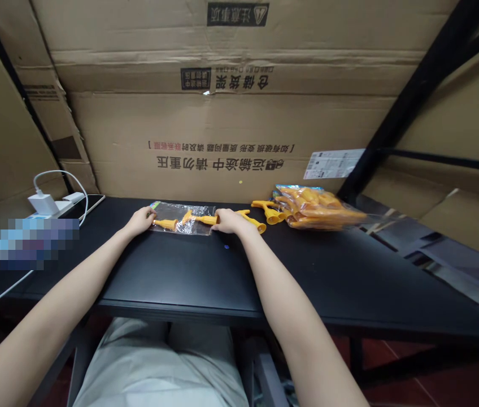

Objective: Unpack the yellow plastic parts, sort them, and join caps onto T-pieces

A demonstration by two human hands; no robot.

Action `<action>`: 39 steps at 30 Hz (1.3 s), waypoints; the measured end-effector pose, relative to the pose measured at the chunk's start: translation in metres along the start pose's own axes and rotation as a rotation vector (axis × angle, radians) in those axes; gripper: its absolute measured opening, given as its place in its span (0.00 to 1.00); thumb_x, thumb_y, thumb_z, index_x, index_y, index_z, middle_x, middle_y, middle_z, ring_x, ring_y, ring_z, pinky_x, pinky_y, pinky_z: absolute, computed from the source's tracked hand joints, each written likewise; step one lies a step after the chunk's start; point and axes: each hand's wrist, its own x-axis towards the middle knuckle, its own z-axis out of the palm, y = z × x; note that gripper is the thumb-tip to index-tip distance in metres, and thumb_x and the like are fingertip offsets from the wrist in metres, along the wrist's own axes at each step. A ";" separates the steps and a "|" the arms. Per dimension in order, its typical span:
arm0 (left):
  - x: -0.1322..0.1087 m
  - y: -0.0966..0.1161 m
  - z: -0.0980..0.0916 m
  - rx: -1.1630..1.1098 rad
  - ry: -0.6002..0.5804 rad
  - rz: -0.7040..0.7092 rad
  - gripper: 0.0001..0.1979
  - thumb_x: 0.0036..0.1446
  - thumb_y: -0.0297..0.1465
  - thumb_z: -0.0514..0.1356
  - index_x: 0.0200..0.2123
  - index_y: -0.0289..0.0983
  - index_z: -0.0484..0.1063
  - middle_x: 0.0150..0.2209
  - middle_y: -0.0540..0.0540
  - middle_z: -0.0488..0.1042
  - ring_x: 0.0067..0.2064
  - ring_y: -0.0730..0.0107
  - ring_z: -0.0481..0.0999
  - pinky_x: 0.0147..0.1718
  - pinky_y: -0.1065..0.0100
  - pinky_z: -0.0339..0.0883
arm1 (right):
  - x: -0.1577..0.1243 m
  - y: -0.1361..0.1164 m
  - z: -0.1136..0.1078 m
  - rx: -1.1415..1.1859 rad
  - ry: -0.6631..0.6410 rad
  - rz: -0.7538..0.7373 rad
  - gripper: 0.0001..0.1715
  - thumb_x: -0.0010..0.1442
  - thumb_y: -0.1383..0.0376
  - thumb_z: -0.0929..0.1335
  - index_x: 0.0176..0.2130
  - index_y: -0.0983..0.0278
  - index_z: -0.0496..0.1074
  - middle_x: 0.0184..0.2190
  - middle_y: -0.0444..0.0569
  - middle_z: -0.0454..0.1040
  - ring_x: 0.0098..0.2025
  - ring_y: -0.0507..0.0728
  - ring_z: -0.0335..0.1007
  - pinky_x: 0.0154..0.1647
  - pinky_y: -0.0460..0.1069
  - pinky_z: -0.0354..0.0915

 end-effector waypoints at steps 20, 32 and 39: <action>-0.011 0.026 -0.003 -0.058 -0.117 0.088 0.12 0.59 0.28 0.51 0.41 0.36 0.74 0.38 0.44 0.79 0.45 0.62 0.77 0.55 0.57 0.62 | 0.030 -0.031 0.049 0.447 0.275 -0.143 0.12 0.52 0.63 0.72 0.37 0.67 0.76 0.36 0.54 0.79 0.41 0.61 0.75 0.42 0.50 0.65; -0.012 0.033 -0.003 0.031 -0.177 0.148 0.19 0.63 0.28 0.47 0.49 0.42 0.75 0.49 0.49 0.77 0.52 0.65 0.75 0.58 0.64 0.60 | 0.046 -0.032 0.067 0.493 0.351 -0.094 0.18 0.50 0.63 0.73 0.42 0.67 0.75 0.35 0.52 0.78 0.39 0.59 0.74 0.44 0.51 0.66; -0.012 0.033 -0.005 0.003 -0.172 0.121 0.19 0.62 0.27 0.49 0.51 0.40 0.74 0.53 0.47 0.74 0.56 0.64 0.72 0.56 0.68 0.61 | 0.055 -0.027 0.075 0.721 0.341 -0.167 0.27 0.50 0.69 0.72 0.51 0.68 0.71 0.38 0.53 0.78 0.42 0.58 0.75 0.48 0.53 0.67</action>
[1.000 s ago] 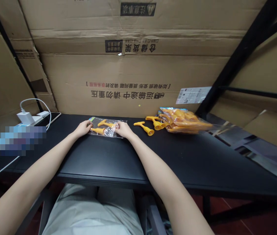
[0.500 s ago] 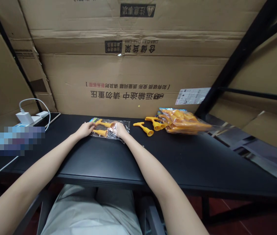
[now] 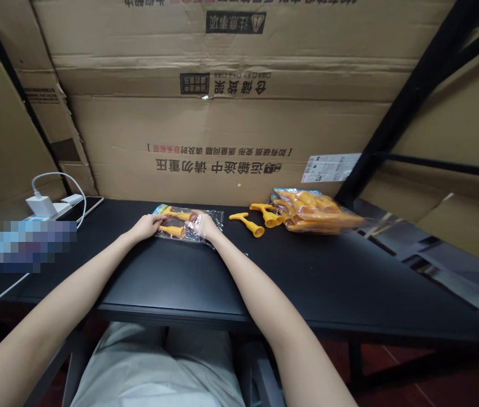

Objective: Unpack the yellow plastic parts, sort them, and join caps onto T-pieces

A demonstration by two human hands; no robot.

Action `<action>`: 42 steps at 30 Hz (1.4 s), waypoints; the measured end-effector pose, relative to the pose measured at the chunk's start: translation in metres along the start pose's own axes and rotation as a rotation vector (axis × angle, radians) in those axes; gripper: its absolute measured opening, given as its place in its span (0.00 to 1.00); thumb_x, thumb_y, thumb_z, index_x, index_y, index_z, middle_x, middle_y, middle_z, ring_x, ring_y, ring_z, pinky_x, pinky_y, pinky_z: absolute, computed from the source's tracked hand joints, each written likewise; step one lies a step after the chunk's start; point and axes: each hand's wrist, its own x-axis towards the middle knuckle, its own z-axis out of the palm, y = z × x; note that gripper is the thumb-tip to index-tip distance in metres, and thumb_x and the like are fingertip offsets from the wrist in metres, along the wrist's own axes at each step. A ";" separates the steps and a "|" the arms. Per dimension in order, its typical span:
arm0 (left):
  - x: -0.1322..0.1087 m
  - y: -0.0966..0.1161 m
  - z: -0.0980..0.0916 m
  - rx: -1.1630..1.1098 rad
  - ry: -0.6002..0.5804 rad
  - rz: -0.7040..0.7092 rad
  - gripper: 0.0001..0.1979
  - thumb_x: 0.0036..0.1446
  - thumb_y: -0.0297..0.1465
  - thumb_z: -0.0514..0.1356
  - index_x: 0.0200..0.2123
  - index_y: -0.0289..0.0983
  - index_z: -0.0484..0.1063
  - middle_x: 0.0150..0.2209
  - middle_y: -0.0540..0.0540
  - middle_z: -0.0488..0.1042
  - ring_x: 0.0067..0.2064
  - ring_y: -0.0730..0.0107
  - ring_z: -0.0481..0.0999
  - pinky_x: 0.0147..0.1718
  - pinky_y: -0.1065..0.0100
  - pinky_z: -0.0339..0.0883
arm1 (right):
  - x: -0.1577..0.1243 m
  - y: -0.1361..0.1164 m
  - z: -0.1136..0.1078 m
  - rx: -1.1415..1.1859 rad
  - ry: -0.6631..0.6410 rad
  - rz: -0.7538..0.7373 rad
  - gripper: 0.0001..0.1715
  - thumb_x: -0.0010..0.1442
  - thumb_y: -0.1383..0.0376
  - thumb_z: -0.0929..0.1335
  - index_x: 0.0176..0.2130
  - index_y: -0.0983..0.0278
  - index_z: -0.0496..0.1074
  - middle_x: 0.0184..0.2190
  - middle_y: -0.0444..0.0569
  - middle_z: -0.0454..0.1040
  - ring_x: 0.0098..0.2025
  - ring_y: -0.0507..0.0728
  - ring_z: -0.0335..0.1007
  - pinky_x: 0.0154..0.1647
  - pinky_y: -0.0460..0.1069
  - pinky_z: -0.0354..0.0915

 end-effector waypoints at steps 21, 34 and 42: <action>0.004 -0.046 -0.018 0.088 0.120 -0.302 0.20 0.52 0.23 0.52 0.44 0.40 0.79 0.48 0.46 0.78 0.53 0.61 0.74 0.55 0.67 0.64 | -0.027 -0.039 -0.096 -0.984 0.154 0.526 0.18 0.60 0.68 0.63 0.49 0.73 0.71 0.47 0.68 0.73 0.51 0.68 0.70 0.51 0.60 0.59; 0.003 -0.047 -0.019 0.111 0.134 -0.325 0.20 0.52 0.24 0.53 0.44 0.42 0.78 0.47 0.47 0.78 0.53 0.62 0.74 0.54 0.67 0.64 | -0.015 -0.001 -0.101 -0.389 -0.181 0.305 0.26 0.48 0.80 0.67 0.46 0.66 0.76 0.44 0.49 0.79 0.44 0.53 0.75 0.47 0.43 0.65; 0.002 -0.049 -0.019 0.124 0.135 -0.284 0.19 0.52 0.24 0.52 0.42 0.41 0.79 0.46 0.45 0.79 0.51 0.60 0.75 0.53 0.65 0.66 | -0.020 -0.008 -0.091 -0.833 -0.228 0.154 0.18 0.55 0.74 0.66 0.45 0.63 0.77 0.48 0.54 0.76 0.52 0.61 0.69 0.50 0.53 0.61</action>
